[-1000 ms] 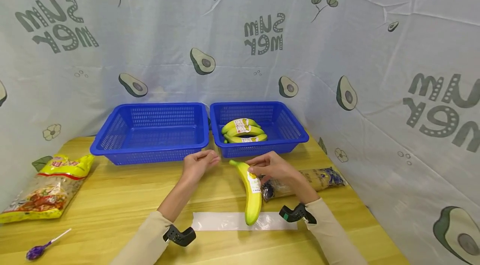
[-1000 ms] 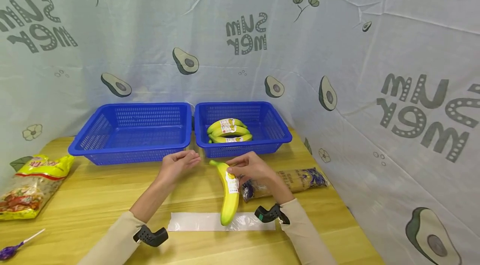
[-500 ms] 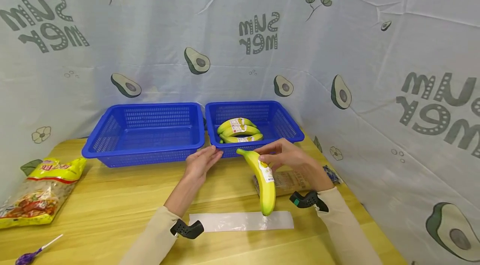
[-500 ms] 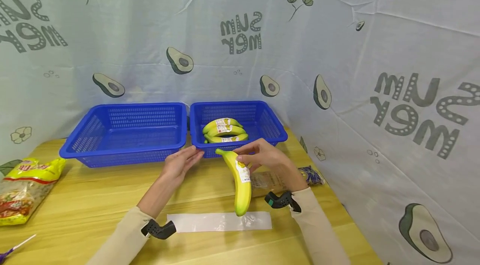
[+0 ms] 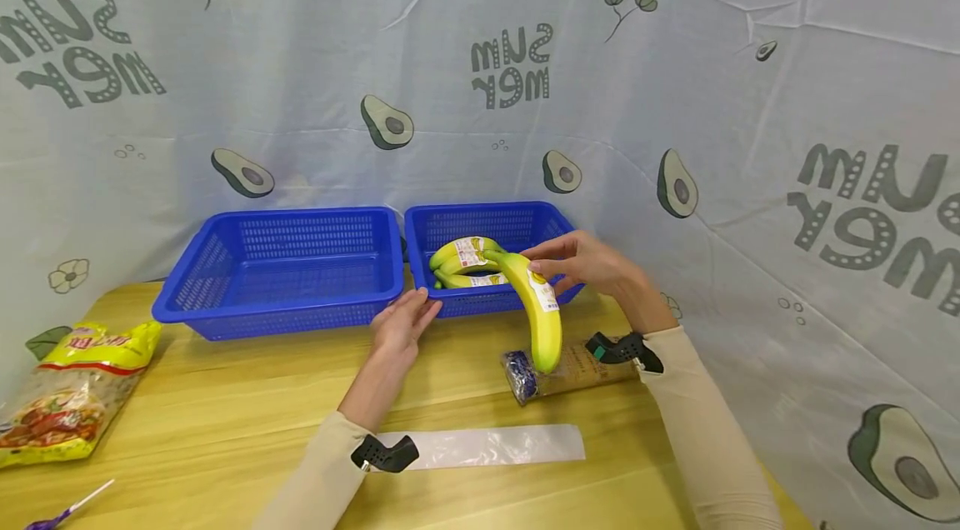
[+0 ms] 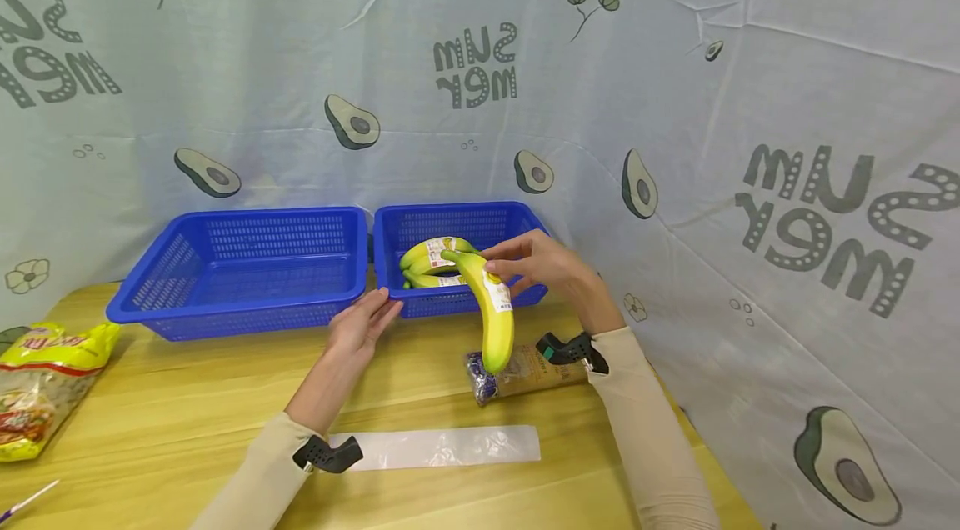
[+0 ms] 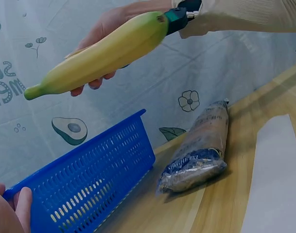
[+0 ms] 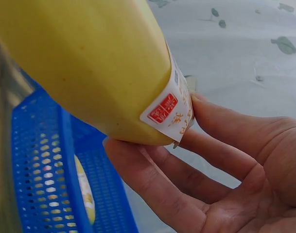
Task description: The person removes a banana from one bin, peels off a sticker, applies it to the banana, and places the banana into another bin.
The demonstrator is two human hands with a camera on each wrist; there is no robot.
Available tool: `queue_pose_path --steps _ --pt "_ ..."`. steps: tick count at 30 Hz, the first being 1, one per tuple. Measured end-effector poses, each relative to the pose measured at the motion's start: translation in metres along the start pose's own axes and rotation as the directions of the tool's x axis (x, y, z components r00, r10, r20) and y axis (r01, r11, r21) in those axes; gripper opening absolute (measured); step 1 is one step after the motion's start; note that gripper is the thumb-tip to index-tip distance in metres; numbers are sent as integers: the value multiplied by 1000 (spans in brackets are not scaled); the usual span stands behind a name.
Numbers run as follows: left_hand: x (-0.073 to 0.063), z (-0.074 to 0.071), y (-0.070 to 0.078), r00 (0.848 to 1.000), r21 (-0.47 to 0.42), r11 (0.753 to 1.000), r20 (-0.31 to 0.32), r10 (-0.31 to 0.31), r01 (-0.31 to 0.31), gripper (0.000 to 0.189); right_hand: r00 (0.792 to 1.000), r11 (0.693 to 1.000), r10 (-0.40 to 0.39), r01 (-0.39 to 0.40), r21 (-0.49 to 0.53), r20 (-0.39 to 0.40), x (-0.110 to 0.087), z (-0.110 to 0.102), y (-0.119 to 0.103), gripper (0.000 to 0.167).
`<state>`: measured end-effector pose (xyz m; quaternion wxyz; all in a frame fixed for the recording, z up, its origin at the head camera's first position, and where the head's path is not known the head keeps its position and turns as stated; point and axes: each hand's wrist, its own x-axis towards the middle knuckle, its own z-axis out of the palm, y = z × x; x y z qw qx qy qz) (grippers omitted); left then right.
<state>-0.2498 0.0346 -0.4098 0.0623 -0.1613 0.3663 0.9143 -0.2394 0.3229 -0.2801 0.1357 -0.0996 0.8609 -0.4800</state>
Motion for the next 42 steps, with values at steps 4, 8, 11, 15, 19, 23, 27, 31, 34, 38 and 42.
queue_pose_path --steps 4,8,11,15,19,23,27,31,34,38,42 --pt "4 3 0 999 -39 999 -38 -6 4 13 999 1000 10 -9 18 -33 14 -15 -8 42" --pt "7 5 1 998 -46 999 -54 -7 5 24 997 998 34 -31 48 -72 30 -27 -14 44" --pt "8 7 0 998 -44 999 -55 -10 8 36 993 996 66 -60 60 -103 42 -35 -17 47" --pt "9 9 0 998 -53 999 -57 2 -5 35 982 990 123 -112 80 -145 59 -43 -17 49" --pt "10 10 -1 998 -64 998 -54 12 -15 25 966 980 175 -153 127 -191 76 -50 -13 50" --pt "12 10 -2 998 -61 998 -54 17 -20 24 956 966 209 -169 198 -205 93 -55 -2 51" --pt "12 8 -2 998 -60 998 -58 20 -23 21 950 953 238 -188 237 -202 107 -56 13 53" --pt "12 8 -2 998 -62 998 -50 26 -29 21 934 942 278 -220 252 -224 119 -56 27 52" --pt "12 8 -2 998 -60 998 -51 30 -33 26 921 933 309 -246 261 -236 126 -55 36 51" --pt "13 7 -3 998 -52 998 -53 36 -38 30 908 924 340 -274 265 -246 133 -52 46 50" --pt "15 6 -4 998 -59 997 -50 38 -41 27 892 911 380 -315 268 -245 139 -49 54 50"
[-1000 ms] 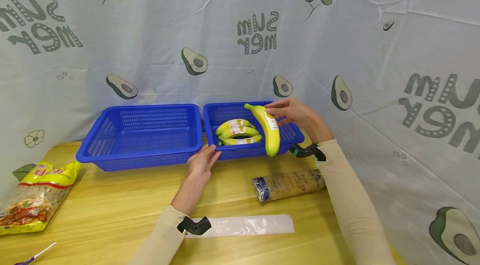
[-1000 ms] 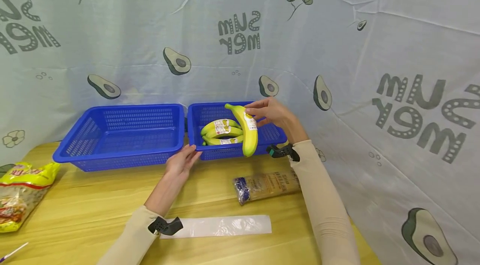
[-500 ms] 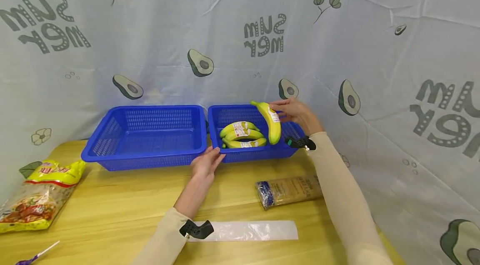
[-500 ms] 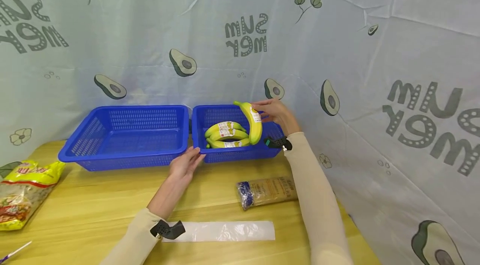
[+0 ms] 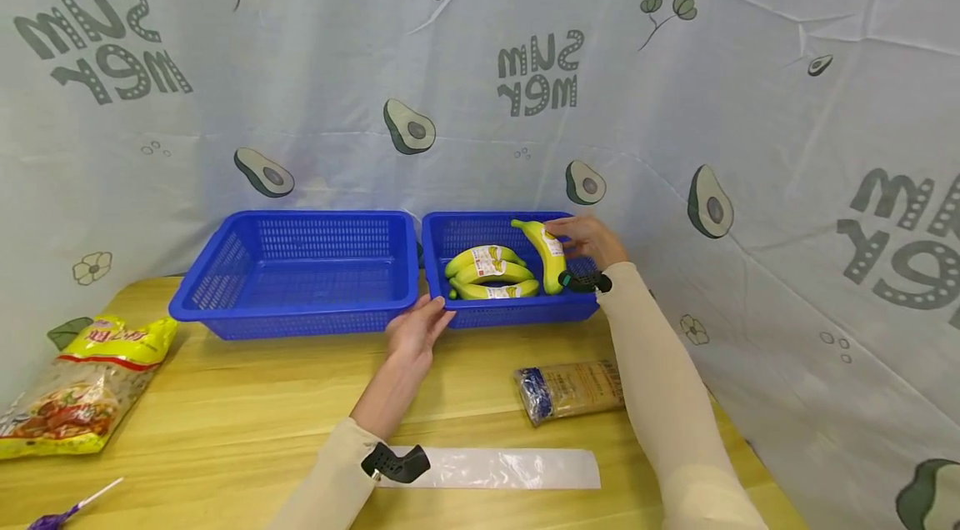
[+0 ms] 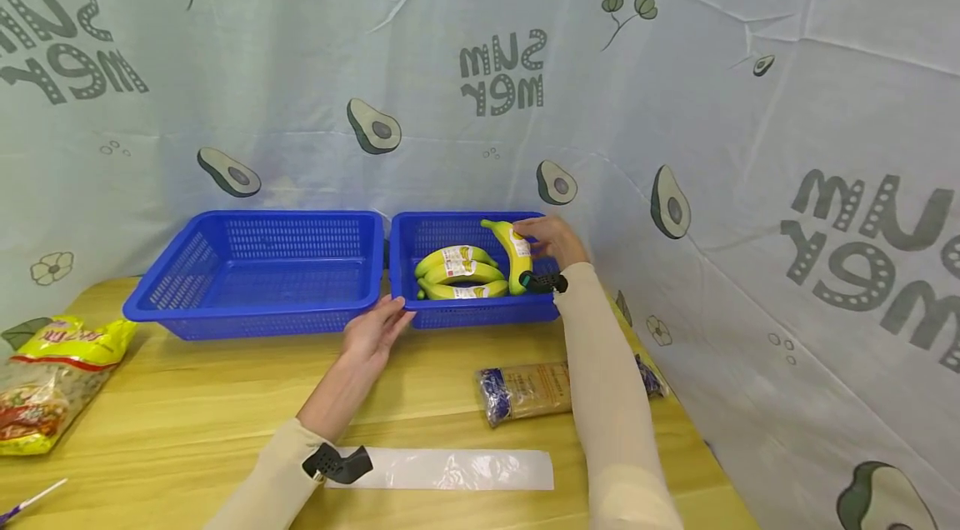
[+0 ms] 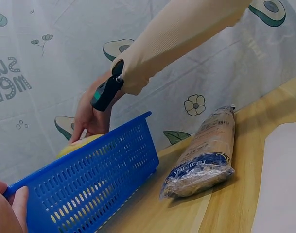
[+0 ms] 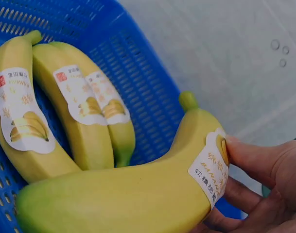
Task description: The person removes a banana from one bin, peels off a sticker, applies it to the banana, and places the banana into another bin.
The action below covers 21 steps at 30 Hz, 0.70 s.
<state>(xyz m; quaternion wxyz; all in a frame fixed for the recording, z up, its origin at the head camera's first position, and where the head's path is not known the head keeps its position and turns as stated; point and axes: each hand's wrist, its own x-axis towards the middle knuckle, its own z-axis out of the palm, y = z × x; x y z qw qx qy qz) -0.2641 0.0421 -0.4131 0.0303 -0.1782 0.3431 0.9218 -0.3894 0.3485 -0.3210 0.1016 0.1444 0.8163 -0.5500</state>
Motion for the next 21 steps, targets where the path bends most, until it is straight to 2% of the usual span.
queue_pose_path --steps 13,21 --pt "1 0 0 1000 7 1000 0 -8 8 21 995 995 96 -96 7 -29 18 2 22 52" --pt "-2 -1 1 1000 24 1000 -6 -4 4 17 989 986 142 -138 -91 38 18 2 25 54"
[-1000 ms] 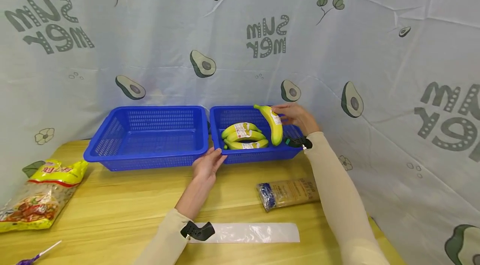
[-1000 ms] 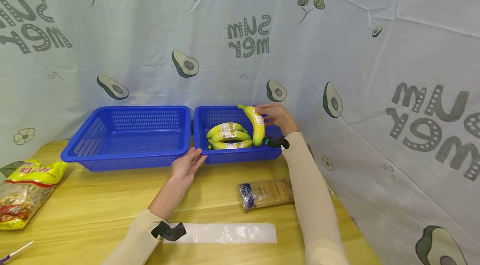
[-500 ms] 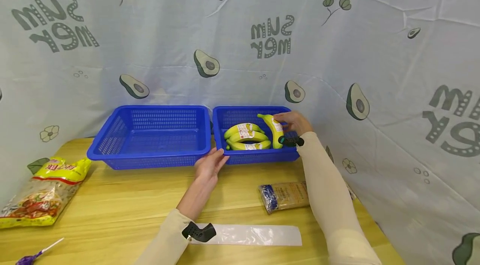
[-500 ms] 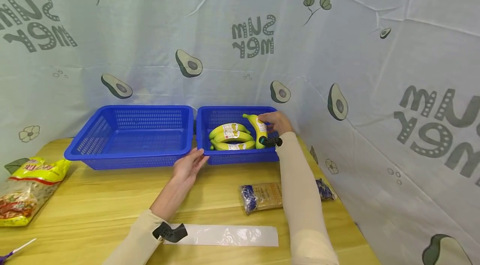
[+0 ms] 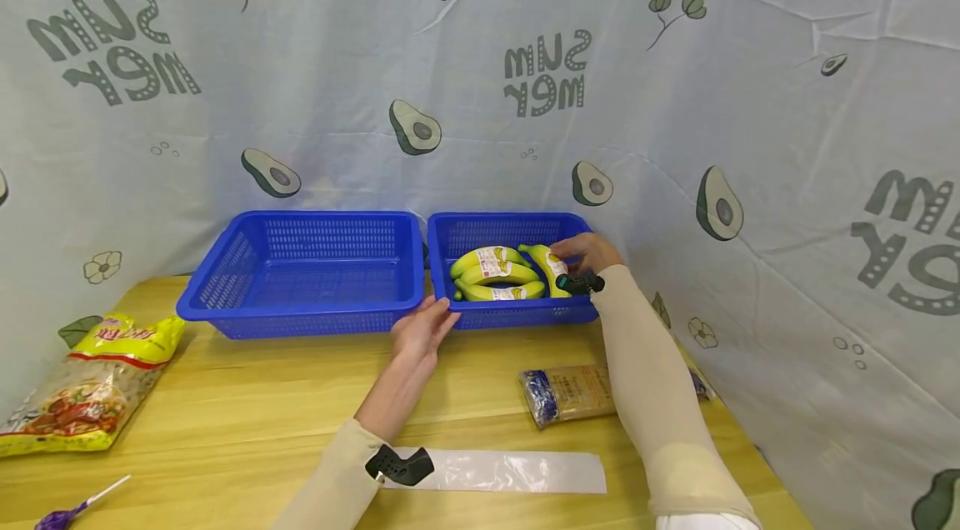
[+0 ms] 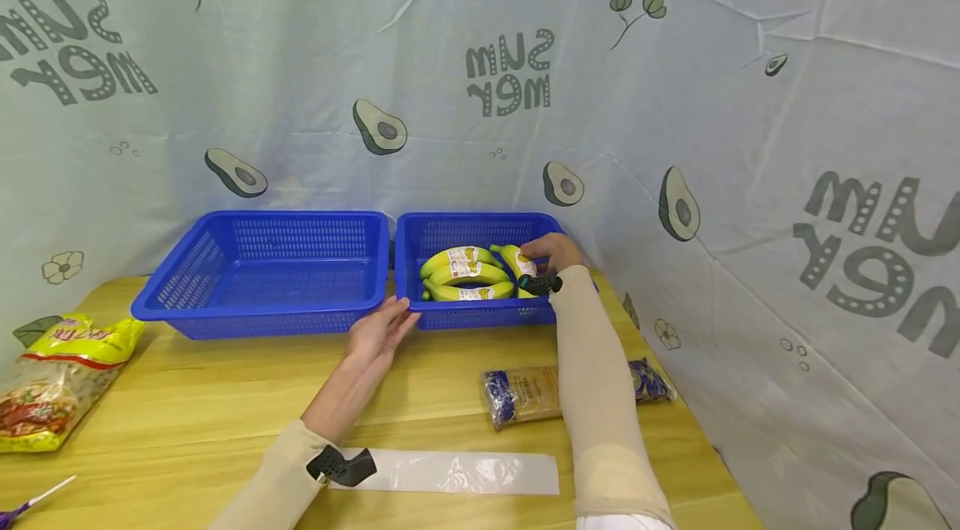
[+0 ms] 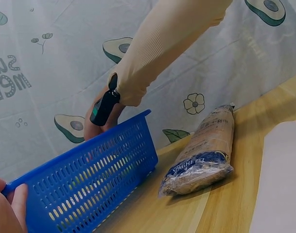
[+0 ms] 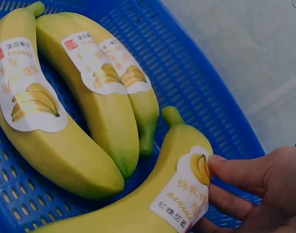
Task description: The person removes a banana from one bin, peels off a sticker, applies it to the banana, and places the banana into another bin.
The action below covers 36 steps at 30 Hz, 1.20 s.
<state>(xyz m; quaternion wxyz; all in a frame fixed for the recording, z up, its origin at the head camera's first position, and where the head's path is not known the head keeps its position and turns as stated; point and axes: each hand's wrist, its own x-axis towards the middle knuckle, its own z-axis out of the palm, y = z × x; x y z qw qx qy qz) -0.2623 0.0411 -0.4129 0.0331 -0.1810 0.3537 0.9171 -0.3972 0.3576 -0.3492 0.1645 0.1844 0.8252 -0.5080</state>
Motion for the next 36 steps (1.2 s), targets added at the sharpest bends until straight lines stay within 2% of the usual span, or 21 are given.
queue_pose_path --steps 8,13,21,29,33,36 --pt "0 -1 0 1000 -11 1000 13 10 -9 20 997 998 -11 16 -59 81 6 -1 4 37" --pt "0 -2 -1 1000 -19 1000 19 10 -10 18 995 995 -7 16 -96 96 11 -3 7 24" --pt "1 -2 -1 1000 -14 1000 12 0 0 23 993 981 14 10 -195 118 8 1 6 49" --pt "0 -2 -4 1000 -31 1000 15 -2 3 16 992 992 26 -11 -129 120 0 0 6 57" --pt "-2 -4 -4 999 -17 1000 45 5 -5 16 995 994 -28 38 -99 99 -10 -1 -2 69" --pt "-7 -7 -2 995 41 999 103 -13 9 14 991 985 -102 113 -132 85 -20 -3 -11 74"
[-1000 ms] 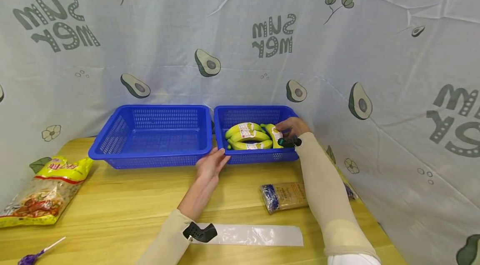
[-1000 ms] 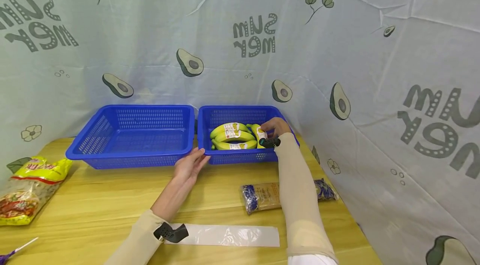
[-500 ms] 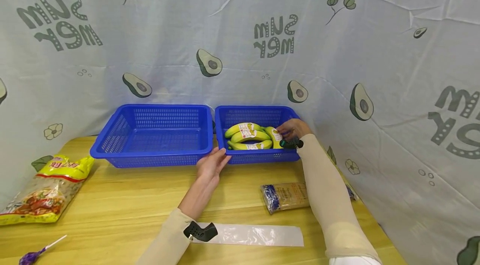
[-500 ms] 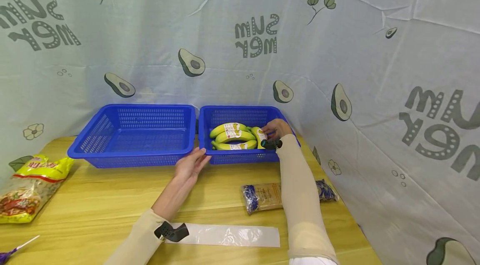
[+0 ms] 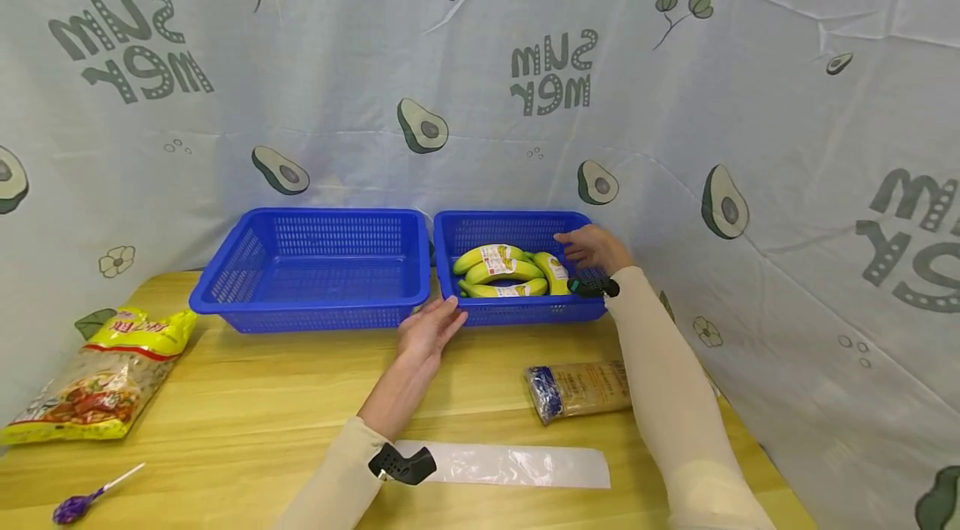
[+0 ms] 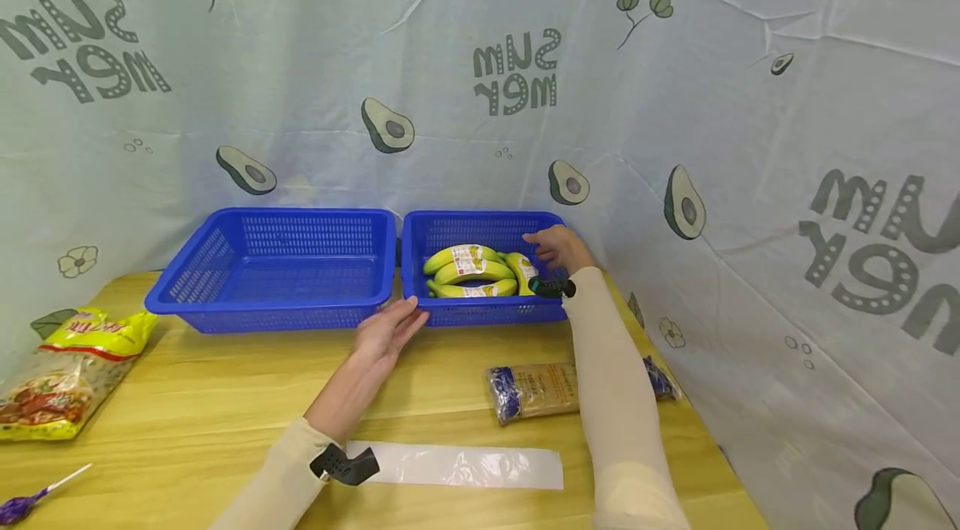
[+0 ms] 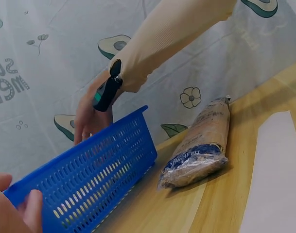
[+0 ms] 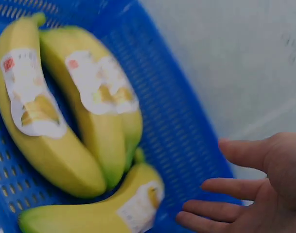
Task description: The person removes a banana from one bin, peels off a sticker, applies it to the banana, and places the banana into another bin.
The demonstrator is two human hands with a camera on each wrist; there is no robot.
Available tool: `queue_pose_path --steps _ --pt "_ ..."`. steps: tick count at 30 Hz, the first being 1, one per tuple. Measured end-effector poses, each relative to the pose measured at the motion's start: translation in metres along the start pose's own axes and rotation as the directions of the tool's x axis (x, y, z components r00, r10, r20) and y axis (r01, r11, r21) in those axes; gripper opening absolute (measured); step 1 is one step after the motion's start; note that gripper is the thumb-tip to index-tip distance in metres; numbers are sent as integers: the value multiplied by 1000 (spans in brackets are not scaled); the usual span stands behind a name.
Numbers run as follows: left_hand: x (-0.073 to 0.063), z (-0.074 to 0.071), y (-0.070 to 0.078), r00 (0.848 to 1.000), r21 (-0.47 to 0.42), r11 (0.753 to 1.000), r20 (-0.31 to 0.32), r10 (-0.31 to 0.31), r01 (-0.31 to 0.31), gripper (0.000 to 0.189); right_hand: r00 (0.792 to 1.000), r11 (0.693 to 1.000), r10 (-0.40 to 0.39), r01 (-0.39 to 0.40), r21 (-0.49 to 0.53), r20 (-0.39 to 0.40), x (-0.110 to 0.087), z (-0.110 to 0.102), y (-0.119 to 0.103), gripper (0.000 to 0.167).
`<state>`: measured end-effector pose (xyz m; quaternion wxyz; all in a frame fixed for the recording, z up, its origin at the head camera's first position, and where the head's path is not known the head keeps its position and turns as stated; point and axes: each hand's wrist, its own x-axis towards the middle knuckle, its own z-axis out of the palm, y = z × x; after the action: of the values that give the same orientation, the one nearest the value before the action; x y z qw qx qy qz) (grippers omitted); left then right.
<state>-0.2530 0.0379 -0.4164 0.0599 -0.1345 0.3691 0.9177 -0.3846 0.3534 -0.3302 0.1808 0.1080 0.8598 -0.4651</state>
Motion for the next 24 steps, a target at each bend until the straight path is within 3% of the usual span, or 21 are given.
queue_pose_path --steps 3,8,10,14,17,18,20,22,23,24 --pt "-7 -1 1 996 95 995 73 -47 40 23 996 991 -81 76 -110 -46 -9 -7 -11 68" --pt "-23 -5 5 976 246 964 160 -147 104 41 972 944 -188 140 -298 -139 -33 -11 -30 64" --pt "-31 -7 10 957 273 952 209 -201 141 41 958 916 -249 185 -356 -144 -43 -9 -39 65" --pt "-45 -9 25 902 362 919 326 -281 156 36 898 840 -406 296 -454 -167 -61 3 -55 59" --pt "-51 -11 36 889 469 883 392 -235 26 32 862 801 -466 317 -508 -197 -73 17 -62 62" --pt "-53 -12 40 887 498 866 418 -197 -42 32 852 793 -481 322 -518 -206 -76 22 -63 64" --pt "-55 -13 49 880 549 810 467 -93 -206 31 827 758 -523 339 -557 -208 -81 33 -65 66" --pt "-55 -15 57 855 575 723 517 41 -383 29 798 705 -575 371 -605 -180 -85 44 -66 68" --pt "-54 -15 61 834 583 665 540 113 -467 28 778 664 -608 388 -639 -159 -86 51 -66 68" --pt "-54 -15 65 808 593 592 560 183 -546 28 762 623 -633 399 -673 -134 -89 57 -67 69"
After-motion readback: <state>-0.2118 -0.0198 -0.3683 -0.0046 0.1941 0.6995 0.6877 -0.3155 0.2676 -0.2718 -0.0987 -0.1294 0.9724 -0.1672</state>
